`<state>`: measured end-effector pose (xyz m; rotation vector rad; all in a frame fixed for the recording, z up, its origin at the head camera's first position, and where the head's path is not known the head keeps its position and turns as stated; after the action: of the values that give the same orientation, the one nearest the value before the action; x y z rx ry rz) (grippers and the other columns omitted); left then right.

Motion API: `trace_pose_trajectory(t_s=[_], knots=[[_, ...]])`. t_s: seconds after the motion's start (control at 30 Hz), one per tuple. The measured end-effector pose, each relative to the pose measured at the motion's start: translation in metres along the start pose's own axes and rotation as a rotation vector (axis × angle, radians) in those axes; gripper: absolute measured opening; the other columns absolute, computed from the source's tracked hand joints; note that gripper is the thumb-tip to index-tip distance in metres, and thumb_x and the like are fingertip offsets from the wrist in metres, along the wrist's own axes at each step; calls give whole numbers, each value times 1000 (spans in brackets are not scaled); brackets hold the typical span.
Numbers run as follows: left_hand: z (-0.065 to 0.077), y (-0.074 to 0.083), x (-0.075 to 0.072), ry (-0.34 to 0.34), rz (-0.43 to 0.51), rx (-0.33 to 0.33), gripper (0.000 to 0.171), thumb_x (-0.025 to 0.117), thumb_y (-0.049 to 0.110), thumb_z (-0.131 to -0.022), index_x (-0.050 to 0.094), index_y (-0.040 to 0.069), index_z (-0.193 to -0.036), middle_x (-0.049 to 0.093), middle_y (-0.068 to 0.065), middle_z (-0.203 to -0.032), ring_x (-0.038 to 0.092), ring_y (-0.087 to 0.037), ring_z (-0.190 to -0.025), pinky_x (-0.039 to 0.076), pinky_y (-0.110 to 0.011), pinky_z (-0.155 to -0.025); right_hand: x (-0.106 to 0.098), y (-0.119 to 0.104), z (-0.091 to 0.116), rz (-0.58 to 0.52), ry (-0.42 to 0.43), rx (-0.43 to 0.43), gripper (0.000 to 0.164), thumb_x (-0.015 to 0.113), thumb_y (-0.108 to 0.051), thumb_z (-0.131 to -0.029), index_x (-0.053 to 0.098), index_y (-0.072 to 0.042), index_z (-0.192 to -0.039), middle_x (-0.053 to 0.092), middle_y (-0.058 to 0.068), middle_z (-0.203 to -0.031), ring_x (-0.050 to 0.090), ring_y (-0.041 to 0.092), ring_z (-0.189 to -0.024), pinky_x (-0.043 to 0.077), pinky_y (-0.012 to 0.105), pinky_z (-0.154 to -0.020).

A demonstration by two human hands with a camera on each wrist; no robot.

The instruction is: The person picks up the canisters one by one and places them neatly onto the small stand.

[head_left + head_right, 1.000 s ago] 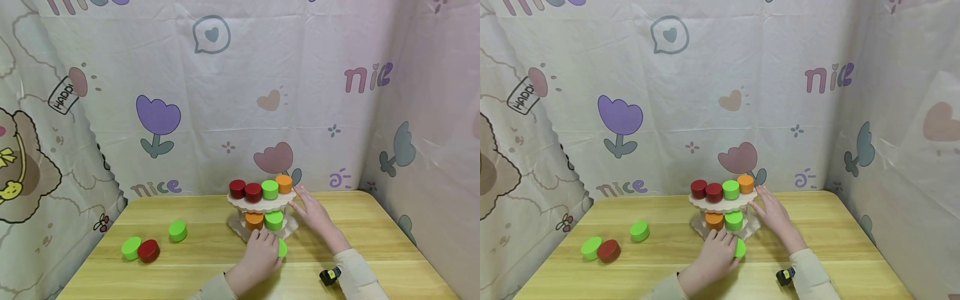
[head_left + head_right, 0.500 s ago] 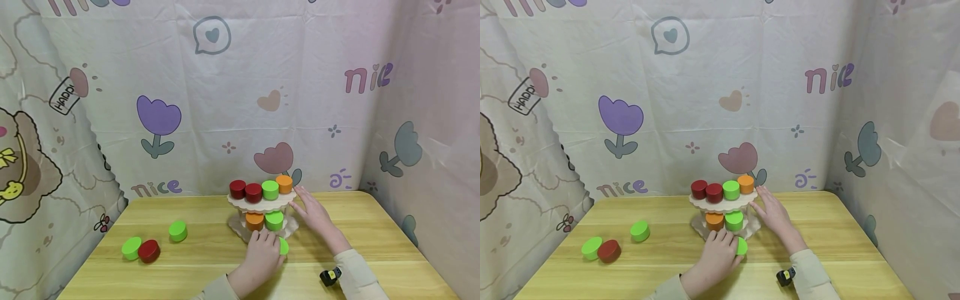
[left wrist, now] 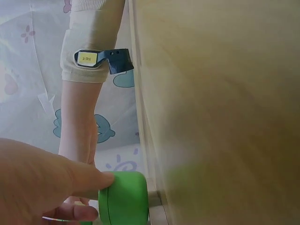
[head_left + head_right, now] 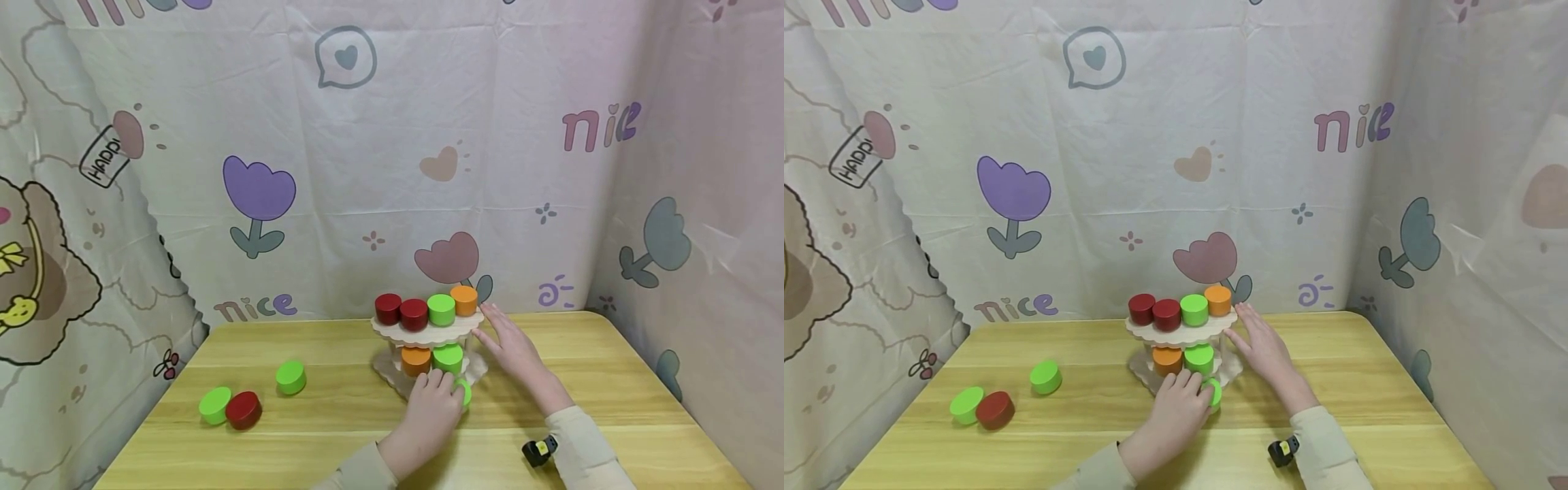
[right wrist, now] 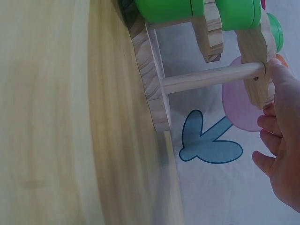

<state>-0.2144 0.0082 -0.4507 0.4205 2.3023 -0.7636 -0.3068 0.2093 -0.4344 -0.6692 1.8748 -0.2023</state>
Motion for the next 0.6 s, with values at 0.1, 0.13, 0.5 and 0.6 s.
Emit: trace_pose_trajectory(t_s=[0.1,0.13,0.5,0.6], knots=[[-4,2,1,0,3,16,23,77,27,-67,72,27,-90,57,8,-84,46,-11,-78,31,-23,-67,0,0,0,-2,-4,2,69,49,-50,-98,32,-10,-152,30,14,-158,27,36,-147,25,56,-116],[-6,3,2,-10,7,20,24,78,27,-67,72,27,-91,58,8,-85,47,-11,-78,31,-22,-67,0,0,0,-2,-5,2,69,49,-50,-98,32,-10,-152,30,14,-158,27,36,-147,25,56,-116],[-15,10,10,-96,26,27,24,74,27,-75,72,29,-99,63,7,-95,51,-13,-83,37,-25,-69,0,0,-1,-1,0,3,69,49,-50,-98,32,-10,-152,31,15,-157,28,36,-146,25,55,-116],[-17,11,11,-73,7,22,22,73,28,-77,72,29,-99,62,7,-94,50,-12,-83,37,-25,-69,0,-1,0,0,1,2,69,49,-49,-98,32,-10,-151,31,15,-157,28,36,-146,26,55,-115]])
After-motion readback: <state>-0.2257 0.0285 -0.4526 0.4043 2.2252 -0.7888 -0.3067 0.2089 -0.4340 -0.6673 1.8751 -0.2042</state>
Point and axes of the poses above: each hand's wrist, its own z-axis away from the middle knuckle, its own x-axis out of the palm, y = z × x, the point moved 1 cm from there along -z, towards the middle knuckle
